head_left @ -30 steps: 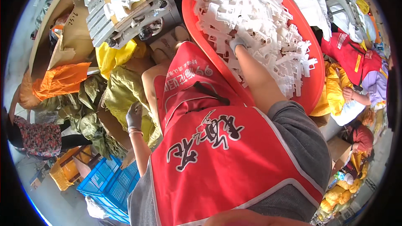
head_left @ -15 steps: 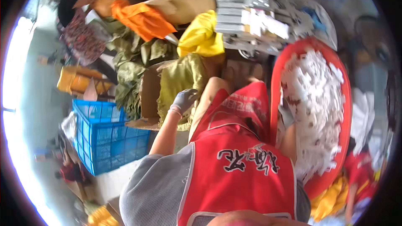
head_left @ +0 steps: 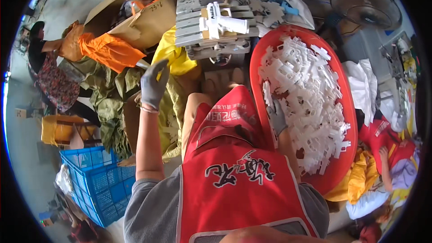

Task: Assembling or sorting white plastic components using a machine in a manufacturing environment.

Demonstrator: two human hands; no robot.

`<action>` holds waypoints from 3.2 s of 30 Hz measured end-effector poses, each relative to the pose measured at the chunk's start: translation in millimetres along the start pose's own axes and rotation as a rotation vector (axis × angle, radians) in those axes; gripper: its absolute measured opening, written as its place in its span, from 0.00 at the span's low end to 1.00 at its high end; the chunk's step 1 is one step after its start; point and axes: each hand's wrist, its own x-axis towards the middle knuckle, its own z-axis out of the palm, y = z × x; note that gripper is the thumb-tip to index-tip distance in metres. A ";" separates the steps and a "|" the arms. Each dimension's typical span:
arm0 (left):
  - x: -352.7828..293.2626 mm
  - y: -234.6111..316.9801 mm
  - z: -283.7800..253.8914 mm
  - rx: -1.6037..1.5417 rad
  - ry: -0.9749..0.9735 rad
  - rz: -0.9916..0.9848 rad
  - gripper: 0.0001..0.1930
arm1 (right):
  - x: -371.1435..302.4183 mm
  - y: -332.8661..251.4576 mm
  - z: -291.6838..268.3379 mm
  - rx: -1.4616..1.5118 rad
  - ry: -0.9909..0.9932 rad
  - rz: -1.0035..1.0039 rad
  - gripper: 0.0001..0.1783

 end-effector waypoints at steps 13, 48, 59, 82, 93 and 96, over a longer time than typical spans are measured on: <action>133.0 62.5 54.5 -0.133 -0.389 0.145 0.16 | 32.4 -169.1 -68.4 0.396 0.057 -0.162 0.24; -170.9 -98.3 16.6 0.108 -0.501 -0.561 0.17 | -34.3 37.4 -57.0 -1.319 -0.126 0.032 0.18; -178.9 -101.9 24.6 0.090 -0.571 -0.453 0.15 | -8.0 51.9 -25.6 -1.305 -0.567 -0.029 0.16; 39.1 27.1 11.0 0.105 -0.004 0.101 0.13 | -3.5 -68.7 -91.1 -0.164 0.110 0.085 0.22; 140.1 61.4 53.6 -0.135 -0.464 0.086 0.20 | 31.7 -160.7 -86.2 0.626 0.147 -0.082 0.23; 125.6 59.1 44.0 -0.146 -0.311 0.118 0.18 | 51.1 -211.6 -81.2 0.865 0.134 -0.218 0.22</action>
